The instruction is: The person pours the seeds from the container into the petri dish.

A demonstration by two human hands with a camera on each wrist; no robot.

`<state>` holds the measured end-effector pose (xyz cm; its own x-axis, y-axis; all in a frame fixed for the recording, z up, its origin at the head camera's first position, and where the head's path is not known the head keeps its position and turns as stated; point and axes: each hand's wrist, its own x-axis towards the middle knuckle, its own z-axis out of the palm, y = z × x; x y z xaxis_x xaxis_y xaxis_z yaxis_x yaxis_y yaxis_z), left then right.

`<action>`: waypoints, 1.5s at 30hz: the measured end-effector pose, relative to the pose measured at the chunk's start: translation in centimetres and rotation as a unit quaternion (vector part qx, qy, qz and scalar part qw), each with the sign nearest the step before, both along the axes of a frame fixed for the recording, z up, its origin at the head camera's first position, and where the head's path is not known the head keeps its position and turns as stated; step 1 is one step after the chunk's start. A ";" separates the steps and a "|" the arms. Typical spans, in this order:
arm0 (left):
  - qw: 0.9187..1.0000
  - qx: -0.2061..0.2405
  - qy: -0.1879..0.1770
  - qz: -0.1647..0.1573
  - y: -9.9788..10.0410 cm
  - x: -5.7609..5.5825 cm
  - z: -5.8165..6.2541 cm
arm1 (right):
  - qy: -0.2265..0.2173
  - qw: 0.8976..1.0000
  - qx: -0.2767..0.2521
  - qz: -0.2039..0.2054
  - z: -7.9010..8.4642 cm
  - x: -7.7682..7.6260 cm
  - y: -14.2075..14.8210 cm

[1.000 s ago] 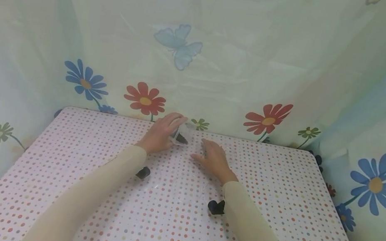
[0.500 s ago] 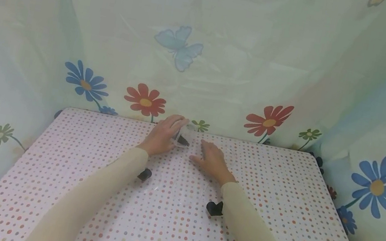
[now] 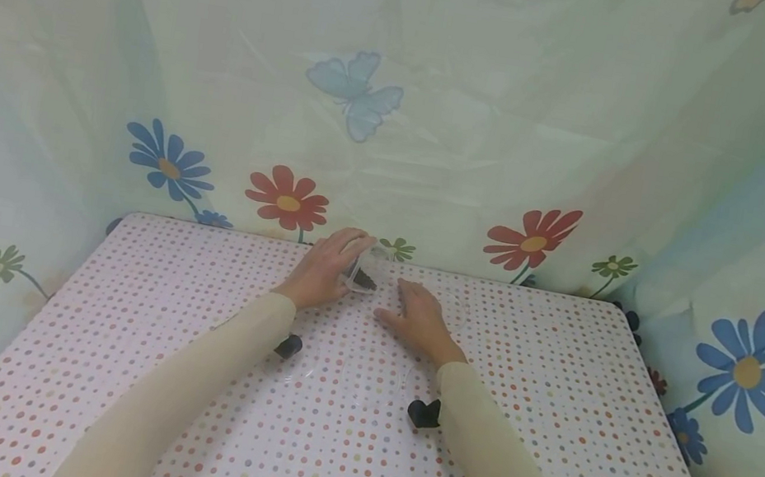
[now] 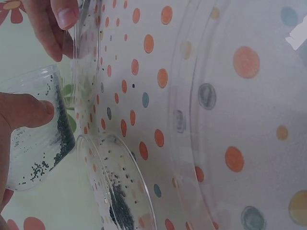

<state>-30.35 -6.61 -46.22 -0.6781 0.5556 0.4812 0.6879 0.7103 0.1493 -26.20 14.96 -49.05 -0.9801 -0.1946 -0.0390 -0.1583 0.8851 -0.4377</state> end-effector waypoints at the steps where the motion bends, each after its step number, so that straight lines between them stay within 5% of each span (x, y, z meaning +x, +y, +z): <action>1: 1.000 0.000 -0.002 0.000 0.0 0.0 0.0 | 0.000 1.000 -0.001 0.000 0.0 0.0 0.0; 45: 1.000 0.000 0.022 -0.015 1.1 -0.5 -0.5 | -0.021 0.999 -0.040 -0.015 -0.2 0.2 0.1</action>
